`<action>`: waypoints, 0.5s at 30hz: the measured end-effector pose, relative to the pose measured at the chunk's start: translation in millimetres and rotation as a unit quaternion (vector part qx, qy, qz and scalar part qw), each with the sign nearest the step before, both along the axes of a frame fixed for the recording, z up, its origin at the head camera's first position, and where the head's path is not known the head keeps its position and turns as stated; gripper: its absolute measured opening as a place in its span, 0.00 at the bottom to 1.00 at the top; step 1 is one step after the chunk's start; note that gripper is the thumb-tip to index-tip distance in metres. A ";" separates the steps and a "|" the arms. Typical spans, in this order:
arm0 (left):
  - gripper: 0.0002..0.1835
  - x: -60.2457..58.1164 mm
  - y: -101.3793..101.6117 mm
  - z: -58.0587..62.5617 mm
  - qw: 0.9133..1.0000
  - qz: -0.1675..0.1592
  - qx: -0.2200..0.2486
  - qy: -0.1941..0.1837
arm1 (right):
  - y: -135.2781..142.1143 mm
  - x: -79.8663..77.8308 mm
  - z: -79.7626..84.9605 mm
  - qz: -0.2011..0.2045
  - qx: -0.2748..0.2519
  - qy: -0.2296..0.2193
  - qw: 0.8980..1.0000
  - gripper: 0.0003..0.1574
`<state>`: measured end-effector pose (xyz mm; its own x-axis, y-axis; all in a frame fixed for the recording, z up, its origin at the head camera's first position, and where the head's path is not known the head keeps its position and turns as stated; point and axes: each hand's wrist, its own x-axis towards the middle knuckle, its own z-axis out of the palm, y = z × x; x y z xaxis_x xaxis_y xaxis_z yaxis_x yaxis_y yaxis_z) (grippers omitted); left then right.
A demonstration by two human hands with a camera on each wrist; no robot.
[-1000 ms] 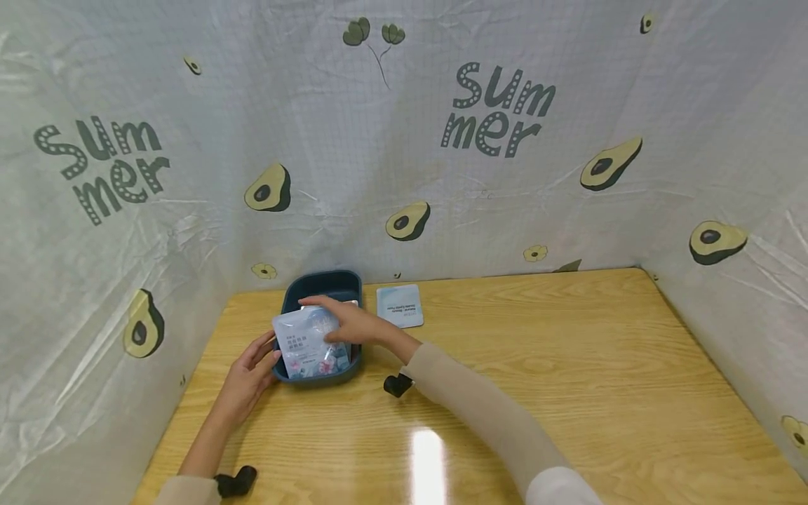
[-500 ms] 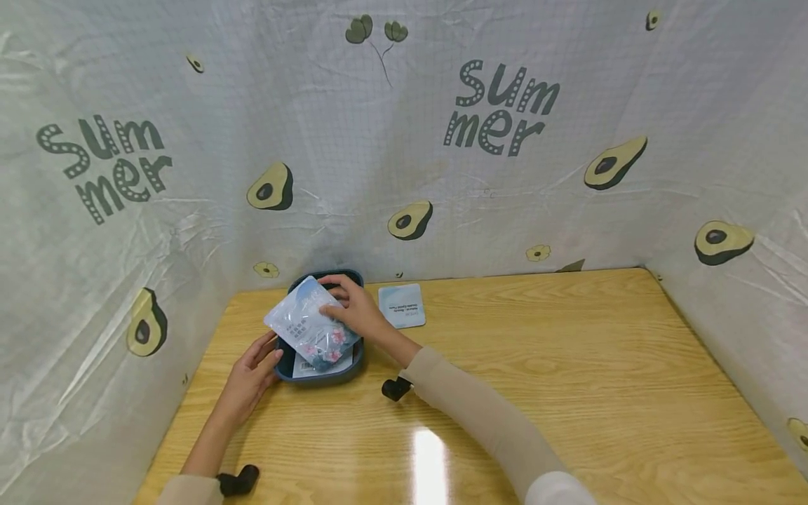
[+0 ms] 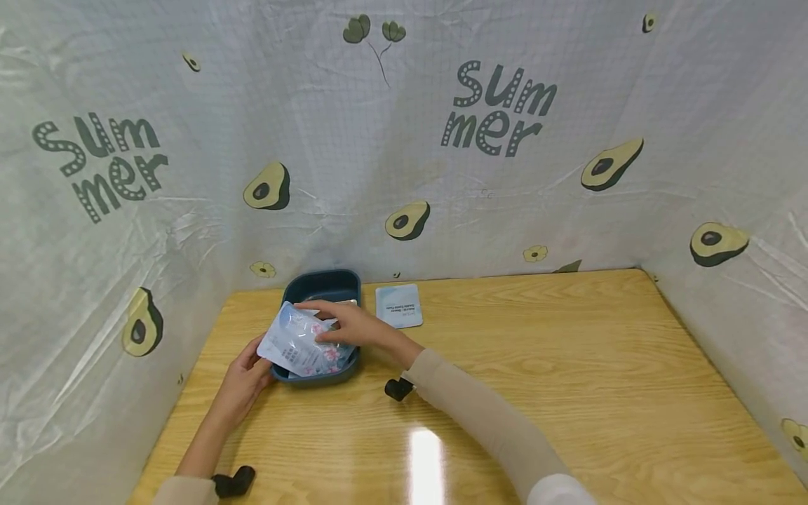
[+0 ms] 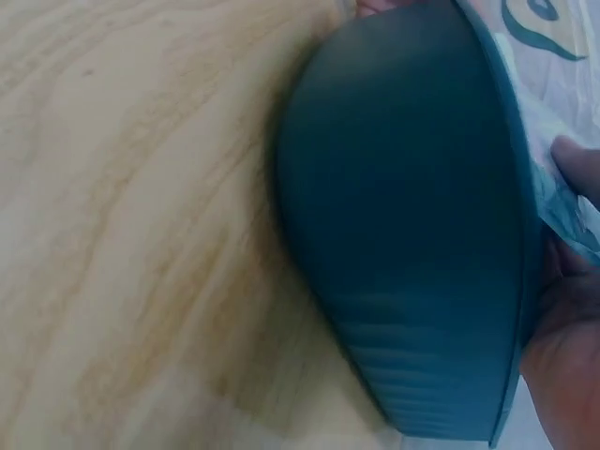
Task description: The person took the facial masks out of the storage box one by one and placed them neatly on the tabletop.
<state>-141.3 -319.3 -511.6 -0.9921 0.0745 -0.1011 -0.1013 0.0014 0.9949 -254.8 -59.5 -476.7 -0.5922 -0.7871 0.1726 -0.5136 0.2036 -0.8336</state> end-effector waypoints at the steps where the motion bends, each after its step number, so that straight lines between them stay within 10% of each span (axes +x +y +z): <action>1: 0.26 -0.6 0.2 0.3 1.000 0.001 -0.002 -0.001 | 0.4 -0.4 -0.2 0.001 0.001 0.004 1.000 0.43; 15: 0.32 -1.4 1.4 -1.7 1.000 -0.015 -0.013 0.013 | 23.2 -7.6 2.0 -0.083 -0.173 -0.184 0.964 0.43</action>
<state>-142.7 -317.9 -513.3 -0.9916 0.1027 -0.0785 -0.0758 0.0302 0.9967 -262.4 -36.3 -474.6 -0.7758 -0.6097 0.1623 -0.1553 -0.0648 -0.9857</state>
